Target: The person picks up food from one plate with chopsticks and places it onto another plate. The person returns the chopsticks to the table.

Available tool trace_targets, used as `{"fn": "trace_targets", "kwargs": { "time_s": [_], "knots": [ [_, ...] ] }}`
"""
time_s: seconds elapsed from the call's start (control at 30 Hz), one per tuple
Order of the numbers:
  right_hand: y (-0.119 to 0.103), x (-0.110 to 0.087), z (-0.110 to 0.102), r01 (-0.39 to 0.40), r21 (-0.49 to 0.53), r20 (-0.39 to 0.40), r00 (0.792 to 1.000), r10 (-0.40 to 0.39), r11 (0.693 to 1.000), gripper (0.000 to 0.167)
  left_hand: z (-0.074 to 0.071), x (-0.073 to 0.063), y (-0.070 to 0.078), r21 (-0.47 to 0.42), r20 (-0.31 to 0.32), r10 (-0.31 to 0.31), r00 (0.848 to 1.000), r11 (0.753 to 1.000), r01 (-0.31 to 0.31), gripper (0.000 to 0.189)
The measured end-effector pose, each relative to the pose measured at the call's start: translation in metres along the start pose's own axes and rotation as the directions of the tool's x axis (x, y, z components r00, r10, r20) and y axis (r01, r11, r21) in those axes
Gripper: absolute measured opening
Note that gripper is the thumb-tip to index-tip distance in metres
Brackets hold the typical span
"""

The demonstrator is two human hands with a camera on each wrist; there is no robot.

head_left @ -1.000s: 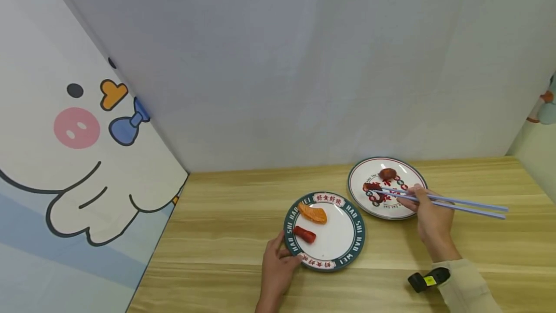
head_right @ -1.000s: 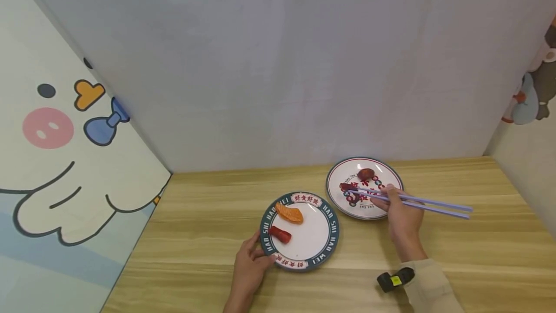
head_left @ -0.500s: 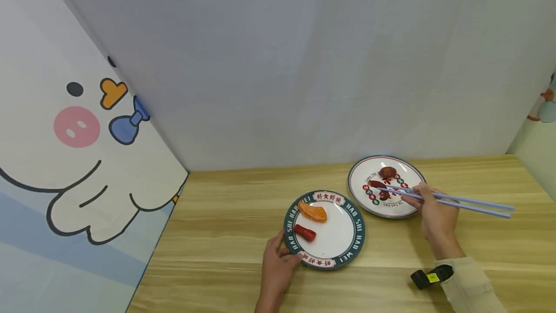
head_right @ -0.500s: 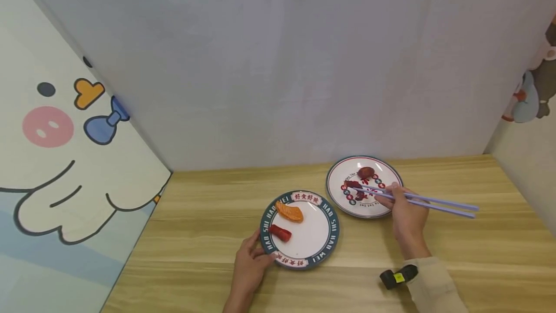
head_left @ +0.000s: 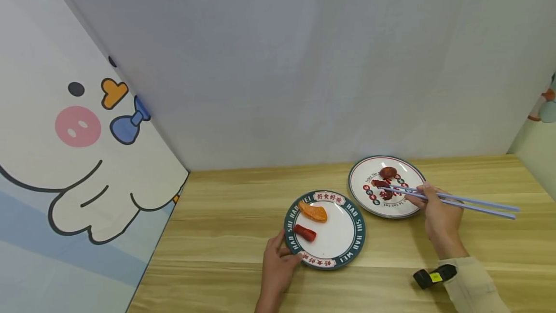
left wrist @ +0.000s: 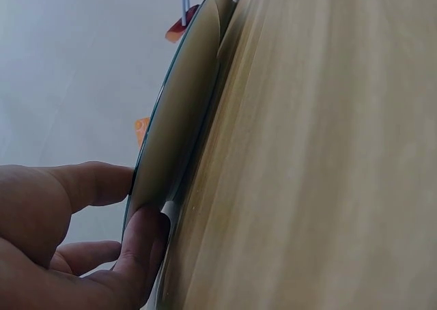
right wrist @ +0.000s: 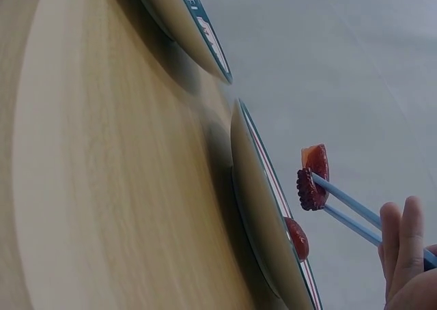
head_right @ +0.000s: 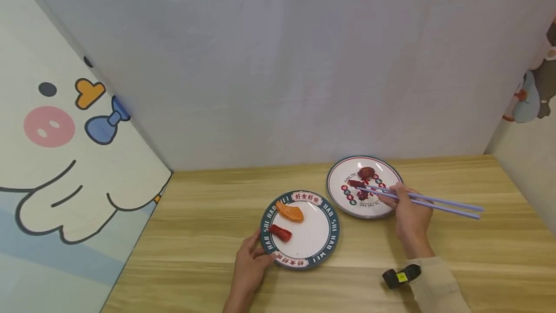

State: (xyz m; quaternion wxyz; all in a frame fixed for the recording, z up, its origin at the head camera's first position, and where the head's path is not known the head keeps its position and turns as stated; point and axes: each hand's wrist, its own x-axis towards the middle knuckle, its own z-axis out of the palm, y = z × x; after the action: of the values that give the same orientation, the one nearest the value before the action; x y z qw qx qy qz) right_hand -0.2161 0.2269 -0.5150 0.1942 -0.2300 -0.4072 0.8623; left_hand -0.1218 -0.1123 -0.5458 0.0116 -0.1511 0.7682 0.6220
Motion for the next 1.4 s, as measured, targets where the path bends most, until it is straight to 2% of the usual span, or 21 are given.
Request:
{"fn": "trace_targets", "kwargs": {
  "time_s": [0.3,0.77,1.07,1.4],
  "knots": [
    [-0.004,0.001,-0.001,-0.008,-0.012,-0.014,1.0,0.007,1.0,0.029,0.001,0.001,0.002,0.008,-0.004,-0.033,0.999,0.999,0.033,0.081],
    [-0.005,0.007,-0.007,-0.014,-0.045,-0.033,0.999,0.012,0.999,0.031,0.0,0.001,-0.002,-0.009,0.0,-0.003,1.0,1.0,0.003,0.081],
    [-0.009,0.009,-0.008,-0.034,0.003,-0.049,0.998,0.034,0.999,0.032,0.001,0.001,-0.002,-0.005,0.001,-0.012,1.0,1.0,0.012,0.081],
    [-0.01,0.012,-0.012,-0.039,-0.007,-0.052,0.998,0.038,0.999,0.031,0.001,0.0,-0.001,-0.012,-0.003,-0.022,1.0,1.0,0.022,0.081]
  ]
}}
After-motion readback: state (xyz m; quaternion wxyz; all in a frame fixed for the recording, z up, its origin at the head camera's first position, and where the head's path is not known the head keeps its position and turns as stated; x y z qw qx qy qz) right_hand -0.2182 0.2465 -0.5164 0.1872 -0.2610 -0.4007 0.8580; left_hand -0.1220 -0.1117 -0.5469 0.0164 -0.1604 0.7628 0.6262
